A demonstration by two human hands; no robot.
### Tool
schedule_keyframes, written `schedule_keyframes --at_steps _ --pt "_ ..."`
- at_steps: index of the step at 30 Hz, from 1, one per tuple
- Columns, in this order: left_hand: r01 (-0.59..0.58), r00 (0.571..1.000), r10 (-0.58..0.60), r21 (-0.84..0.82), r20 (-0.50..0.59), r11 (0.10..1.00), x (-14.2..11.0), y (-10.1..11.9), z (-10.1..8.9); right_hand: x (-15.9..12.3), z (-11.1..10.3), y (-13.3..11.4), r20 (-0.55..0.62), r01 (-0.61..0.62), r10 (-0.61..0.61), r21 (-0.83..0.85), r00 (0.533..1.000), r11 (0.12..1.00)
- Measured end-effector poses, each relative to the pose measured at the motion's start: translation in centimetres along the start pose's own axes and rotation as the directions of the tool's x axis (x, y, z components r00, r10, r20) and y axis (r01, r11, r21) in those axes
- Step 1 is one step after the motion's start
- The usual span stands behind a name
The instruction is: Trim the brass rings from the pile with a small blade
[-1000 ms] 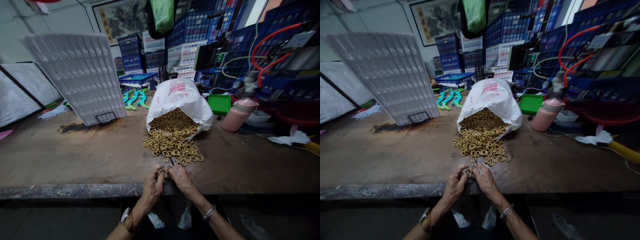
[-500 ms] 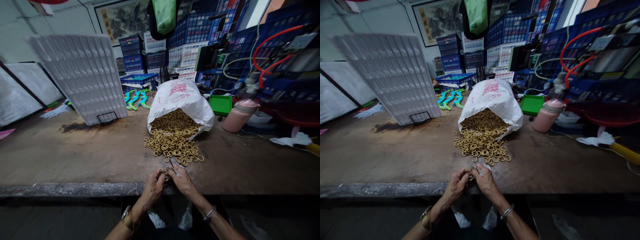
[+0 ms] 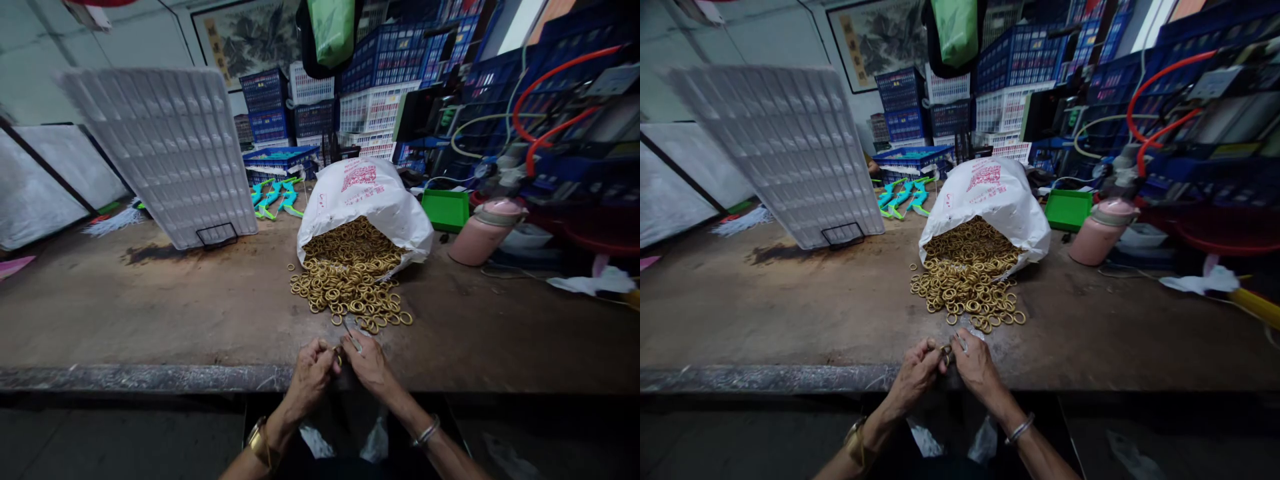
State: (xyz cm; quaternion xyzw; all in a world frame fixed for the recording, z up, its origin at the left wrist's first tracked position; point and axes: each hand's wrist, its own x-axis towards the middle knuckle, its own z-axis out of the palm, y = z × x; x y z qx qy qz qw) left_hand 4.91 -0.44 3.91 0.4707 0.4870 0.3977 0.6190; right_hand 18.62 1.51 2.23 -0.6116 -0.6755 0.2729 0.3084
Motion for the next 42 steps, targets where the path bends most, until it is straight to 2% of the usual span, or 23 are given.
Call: schedule_keyframes --at_steps 2,4,8,16,21,26,29,31,33,35,37,39,42 --pt "0.006 1.000 -0.006 -0.028 -0.021 1.000 0.1 0.0 0.0 -0.5 -0.1 0.2 0.022 0.040 -0.038 -0.130 0.999 0.991" --pt "-0.011 0.999 0.008 -0.079 -0.041 0.997 0.1 0.1 -0.1 -1.1 -0.2 0.1 0.093 0.093 -0.072 -0.246 0.993 0.965" --pt "-0.012 0.999 0.007 -0.170 -0.031 0.985 0.1 0.0 0.0 -1.7 -0.6 -0.7 0.186 0.135 -0.069 -0.370 0.980 0.919" --pt "-0.033 0.999 0.029 -0.185 -0.025 0.982 0.0 -0.5 -0.2 -1.6 -0.2 -0.9 0.181 0.132 -0.058 -0.430 0.982 0.893" --pt "-0.081 0.997 0.077 -0.151 -0.030 0.985 0.1 -1.4 -0.4 -1.5 -0.3 -1.0 0.238 0.131 -0.017 -0.471 0.971 0.873" --pt "-0.153 0.988 0.153 -0.060 -0.002 0.986 -1.1 0.0 -0.2 -0.6 -1.1 -0.3 0.213 0.081 0.032 -0.501 0.977 0.862" --pt "-0.144 0.987 0.153 -0.153 0.048 0.978 -1.6 1.3 -0.1 0.3 -1.4 -0.1 0.151 -0.004 0.071 -0.401 0.986 0.916" --pt "-0.111 0.989 0.131 -0.261 0.061 0.959 -1.5 1.6 -0.1 0.6 -1.4 -0.5 0.121 -0.079 0.107 -0.215 0.987 0.973" --pt "-0.085 0.992 0.113 -0.341 0.063 0.936 -1.3 1.5 -0.1 0.5 -1.2 -1.2 0.187 -0.171 0.160 0.046 0.969 0.984" --pt "-0.062 0.994 0.092 -0.383 0.061 0.922 -1.1 1.4 -0.1 0.1 -1.0 -1.9 0.337 -0.294 0.190 0.288 0.922 0.912" --pt "-0.028 0.996 0.058 -0.396 0.064 0.918 -1.0 1.3 -0.1 -0.3 -0.7 -2.5 0.459 -0.395 0.173 0.447 0.872 0.803" --pt "0.004 0.998 0.020 -0.399 0.055 0.917 -1.0 1.3 0.0 -0.6 -0.6 -2.9 0.483 -0.414 0.142 0.521 0.864 0.747" --pt "0.031 0.999 -0.019 -0.381 0.036 0.924 -1.1 1.3 -0.1 -0.4 -0.6 -3.1 0.397 -0.302 0.089 0.516 0.913 0.802"
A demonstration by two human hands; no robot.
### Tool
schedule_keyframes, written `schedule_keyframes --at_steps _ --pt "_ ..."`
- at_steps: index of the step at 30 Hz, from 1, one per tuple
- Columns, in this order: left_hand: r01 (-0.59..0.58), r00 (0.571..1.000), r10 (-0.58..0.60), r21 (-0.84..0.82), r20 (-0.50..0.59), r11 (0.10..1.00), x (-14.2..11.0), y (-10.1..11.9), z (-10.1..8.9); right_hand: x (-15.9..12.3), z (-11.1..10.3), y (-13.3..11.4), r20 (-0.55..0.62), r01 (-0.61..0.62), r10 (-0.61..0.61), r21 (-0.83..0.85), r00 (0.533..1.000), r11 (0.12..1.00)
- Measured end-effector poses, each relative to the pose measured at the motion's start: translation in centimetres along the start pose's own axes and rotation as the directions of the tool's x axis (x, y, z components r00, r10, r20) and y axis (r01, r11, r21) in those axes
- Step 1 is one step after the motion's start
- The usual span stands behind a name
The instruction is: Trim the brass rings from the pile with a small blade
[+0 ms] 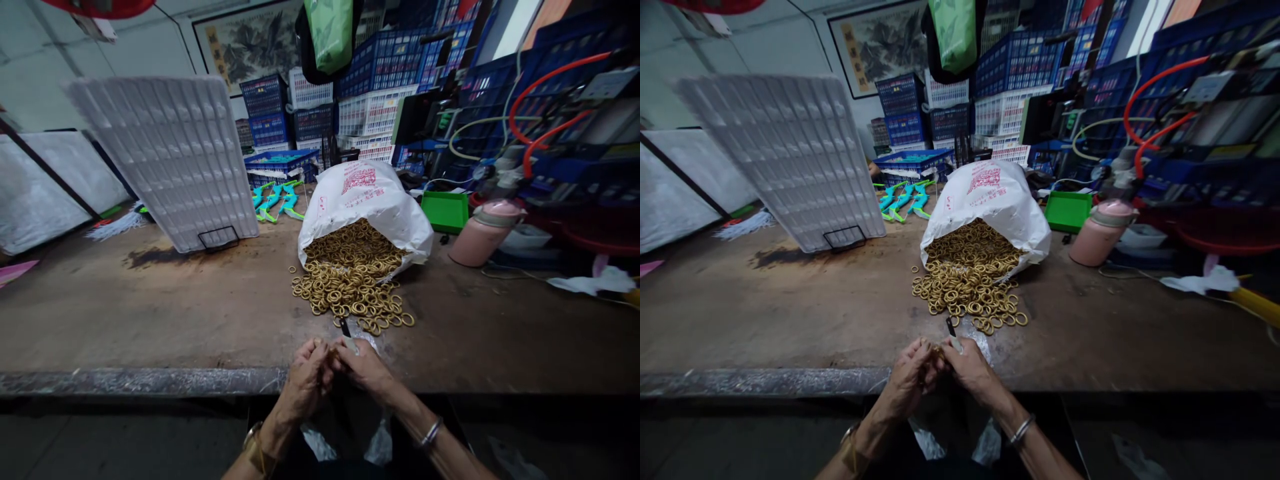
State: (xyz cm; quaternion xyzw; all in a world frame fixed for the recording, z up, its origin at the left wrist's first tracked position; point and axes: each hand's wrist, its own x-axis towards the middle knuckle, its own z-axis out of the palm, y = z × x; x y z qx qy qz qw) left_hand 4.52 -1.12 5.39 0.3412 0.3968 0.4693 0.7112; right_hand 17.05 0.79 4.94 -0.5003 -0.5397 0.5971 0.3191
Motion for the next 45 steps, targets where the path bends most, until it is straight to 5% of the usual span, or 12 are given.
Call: schedule_keyframes --at_steps 5,12,18,23,27,33,37,45 --pt "0.034 0.997 -0.036 -0.023 -0.066 0.999 -0.1 -0.3 -0.5 0.2 -0.5 0.0 -0.144 0.173 -0.221 -0.284 0.965 0.943" --pt "-0.027 0.998 0.032 0.088 -0.050 0.996 0.0 -1.0 -0.9 -0.6 -0.1 -0.2 -0.071 0.299 -0.398 -0.545 0.915 0.784" --pt "-0.109 0.975 0.163 0.315 -0.153 0.943 -0.1 -0.8 -0.8 -0.1 0.3 0.1 -0.150 0.118 -0.162 -0.263 0.975 0.957" --pt "-0.312 0.917 0.393 0.496 -0.066 0.810 -0.3 -0.3 -0.4 -0.1 0.7 0.7 -0.078 -0.101 0.107 0.074 0.991 0.992" --pt "-0.244 0.959 0.281 0.400 -0.037 0.883 -0.2 -0.4 -0.4 0.0 1.1 0.6 -0.058 -0.143 0.158 0.208 0.986 0.968" --pt "0.057 0.997 -0.053 0.083 -0.058 0.995 -0.2 -0.8 -0.8 0.6 1.0 0.8 -0.174 -0.031 0.035 0.022 0.984 0.999" --pt "0.080 0.995 -0.076 0.062 -0.066 0.995 -0.2 -0.7 -1.0 0.7 0.6 0.4 -0.180 0.080 -0.100 -0.113 0.979 0.990" --pt "0.071 0.996 -0.071 -0.002 -0.047 0.997 -0.2 -0.6 -0.7 0.4 0.5 -0.2 -0.157 0.058 -0.071 -0.084 0.985 0.995"
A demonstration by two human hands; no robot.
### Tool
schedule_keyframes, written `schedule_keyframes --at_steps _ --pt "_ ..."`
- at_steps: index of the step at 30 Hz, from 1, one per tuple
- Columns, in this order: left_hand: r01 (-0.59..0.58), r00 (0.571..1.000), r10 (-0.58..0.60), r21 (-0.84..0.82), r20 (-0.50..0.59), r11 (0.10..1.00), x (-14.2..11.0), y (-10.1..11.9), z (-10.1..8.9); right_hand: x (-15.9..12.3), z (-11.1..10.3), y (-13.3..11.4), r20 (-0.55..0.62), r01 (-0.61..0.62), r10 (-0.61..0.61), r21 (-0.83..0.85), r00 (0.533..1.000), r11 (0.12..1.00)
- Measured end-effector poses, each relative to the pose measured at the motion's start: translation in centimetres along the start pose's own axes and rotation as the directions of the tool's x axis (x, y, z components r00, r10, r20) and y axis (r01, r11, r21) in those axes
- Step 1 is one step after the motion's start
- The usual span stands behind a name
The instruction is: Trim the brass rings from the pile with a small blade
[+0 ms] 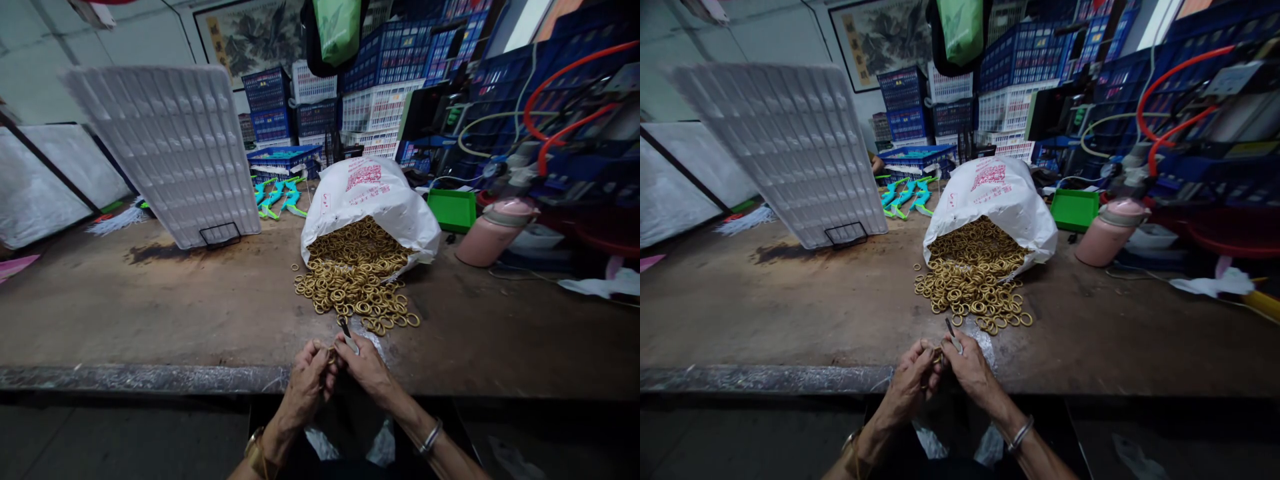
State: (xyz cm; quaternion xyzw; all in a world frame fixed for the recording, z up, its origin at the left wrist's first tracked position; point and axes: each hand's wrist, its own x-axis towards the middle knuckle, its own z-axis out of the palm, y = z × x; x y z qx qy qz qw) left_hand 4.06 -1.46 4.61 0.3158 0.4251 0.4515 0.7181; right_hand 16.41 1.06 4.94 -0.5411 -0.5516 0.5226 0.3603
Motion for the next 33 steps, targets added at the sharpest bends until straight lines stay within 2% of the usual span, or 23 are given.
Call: schedule_keyframes --at_steps 4,7,10,13,17,20,23,27,30,33 --pt "-0.014 1.000 0.015 -0.021 0.011 1.000 0.0 -0.2 -0.1 0.1 0.0 0.3 -0.020 0.040 -0.042 -0.054 0.999 0.998" --pt "-0.025 1.000 0.025 -0.025 -0.002 0.999 0.0 -0.3 -0.3 -0.1 -0.1 0.8 -0.072 0.109 -0.130 -0.239 0.989 0.965" --pt "-0.052 0.998 0.052 0.006 -0.033 0.999 0.1 -0.3 -0.3 -0.6 -0.1 1.0 0.009 0.185 -0.199 -0.421 0.980 0.888" --pt "-0.086 0.995 0.089 0.049 -0.051 0.995 0.1 -0.1 -0.1 -1.2 0.1 0.9 0.108 0.228 -0.202 -0.520 0.973 0.823" --pt "-0.096 0.993 0.101 0.090 -0.052 0.991 -0.2 0.1 0.1 -1.3 0.1 1.2 0.124 0.224 -0.190 -0.658 0.974 0.719" --pt "-0.074 0.994 0.082 0.118 -0.068 0.990 -0.7 0.0 0.1 -0.8 -0.4 2.1 0.082 0.173 -0.176 -0.777 0.981 0.606" --pt "-0.067 0.997 0.069 0.061 -0.035 0.996 -1.1 0.3 0.2 -0.3 -1.3 2.7 0.010 0.098 -0.171 -0.852 0.985 0.514" --pt "-0.043 0.999 0.045 -0.148 0.012 0.988 -1.1 1.0 0.3 0.7 -2.0 1.7 -0.106 0.030 -0.244 -0.869 0.964 0.494" --pt "-0.007 1.000 0.011 -0.247 0.015 0.969 -0.9 1.2 0.2 1.7 -1.9 0.5 -0.184 -0.057 -0.211 -0.867 0.960 0.495" --pt "0.013 1.000 -0.017 -0.272 -0.012 0.962 -0.8 1.1 -0.1 2.8 -1.5 0.1 -0.220 -0.123 -0.157 -0.874 0.963 0.471"
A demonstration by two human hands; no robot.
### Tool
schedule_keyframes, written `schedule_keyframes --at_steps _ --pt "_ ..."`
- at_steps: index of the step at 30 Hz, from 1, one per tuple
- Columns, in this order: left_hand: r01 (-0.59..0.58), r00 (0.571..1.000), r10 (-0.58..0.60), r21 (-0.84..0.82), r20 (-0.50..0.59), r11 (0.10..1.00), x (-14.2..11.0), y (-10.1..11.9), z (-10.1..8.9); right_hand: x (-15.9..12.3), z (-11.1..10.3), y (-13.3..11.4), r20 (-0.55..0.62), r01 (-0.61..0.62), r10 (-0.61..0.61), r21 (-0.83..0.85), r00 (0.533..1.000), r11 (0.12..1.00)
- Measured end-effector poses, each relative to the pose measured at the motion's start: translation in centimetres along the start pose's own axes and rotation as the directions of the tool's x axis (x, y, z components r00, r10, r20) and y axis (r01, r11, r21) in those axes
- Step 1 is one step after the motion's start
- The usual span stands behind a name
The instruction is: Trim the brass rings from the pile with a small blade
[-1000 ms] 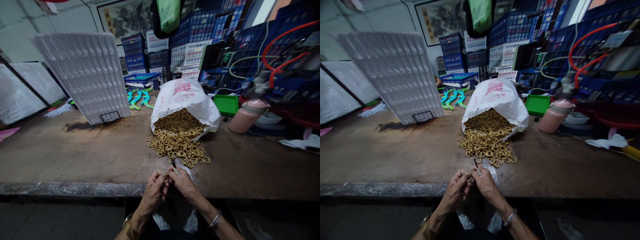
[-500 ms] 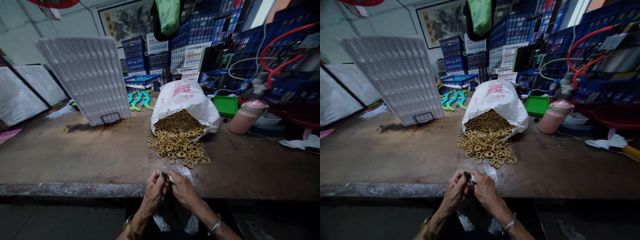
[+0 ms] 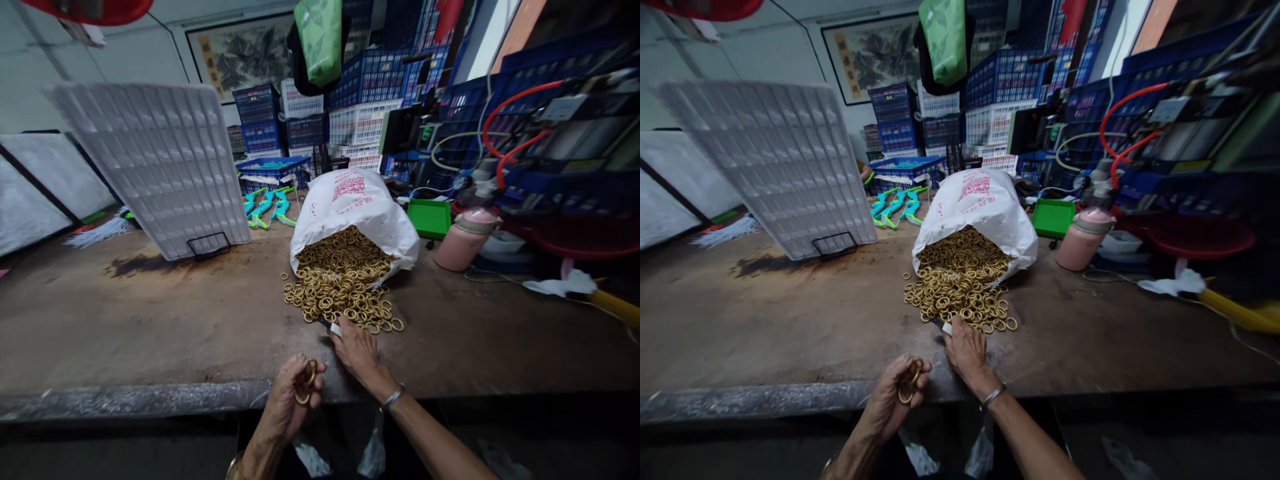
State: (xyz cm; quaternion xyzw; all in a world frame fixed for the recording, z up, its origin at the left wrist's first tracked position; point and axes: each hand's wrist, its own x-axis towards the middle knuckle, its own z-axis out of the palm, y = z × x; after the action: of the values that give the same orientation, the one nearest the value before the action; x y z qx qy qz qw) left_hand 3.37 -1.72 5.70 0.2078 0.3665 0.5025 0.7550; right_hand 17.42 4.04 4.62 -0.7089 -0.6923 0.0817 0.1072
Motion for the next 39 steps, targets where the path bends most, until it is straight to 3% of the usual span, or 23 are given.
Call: schedule_keyframes --at_steps 6,10,13,18,23,27,29,33,36,39 --pt "0.066 0.998 -0.064 -0.071 0.028 0.995 0.6 -0.2 -1.1 1.0 1.4 -0.4 -0.030 -0.026 0.026 -0.020 0.999 0.999" --pt "0.107 0.993 -0.100 -0.117 0.060 0.987 0.8 -0.3 -1.3 1.1 0.9 -0.4 0.000 -0.045 0.045 0.012 0.999 0.999" --pt "0.091 0.996 -0.090 -0.092 0.013 0.992 0.8 -0.2 -1.1 0.7 0.5 -0.1 0.009 -0.004 0.004 0.022 1.000 1.000" --pt "0.031 0.998 -0.028 0.058 -0.064 0.998 1.2 -0.3 -0.9 -0.8 0.9 0.7 -0.033 0.150 -0.147 0.142 0.989 0.978" --pt "-0.119 0.987 0.150 0.359 -0.060 0.926 1.8 -0.7 -0.8 -2.8 0.6 0.4 -0.050 0.272 -0.269 0.292 0.962 0.917" --pt "-0.089 0.994 0.106 0.529 -0.002 0.844 1.7 -0.7 -0.6 -3.7 0.1 -0.2 -0.058 0.295 -0.296 0.382 0.953 0.876" --pt "-0.090 0.993 0.114 0.564 -0.008 0.821 1.6 -0.7 -0.5 -3.6 0.1 -0.3 -0.050 0.272 -0.282 0.466 0.958 0.842" --pt "-0.200 0.963 0.268 0.630 -0.014 0.751 1.4 -0.7 -0.5 -3.1 0.4 -0.5 0.019 0.112 -0.173 0.690 0.985 0.715" --pt "-0.307 0.930 0.361 0.675 0.064 0.671 1.3 -0.8 -0.5 -3.0 0.9 -0.6 0.112 -0.009 -0.137 0.804 0.984 0.594" --pt "-0.368 0.915 0.379 0.674 0.140 0.640 1.1 -0.9 -0.5 -3.2 1.5 -0.6 0.229 -0.132 -0.132 0.850 0.964 0.510"
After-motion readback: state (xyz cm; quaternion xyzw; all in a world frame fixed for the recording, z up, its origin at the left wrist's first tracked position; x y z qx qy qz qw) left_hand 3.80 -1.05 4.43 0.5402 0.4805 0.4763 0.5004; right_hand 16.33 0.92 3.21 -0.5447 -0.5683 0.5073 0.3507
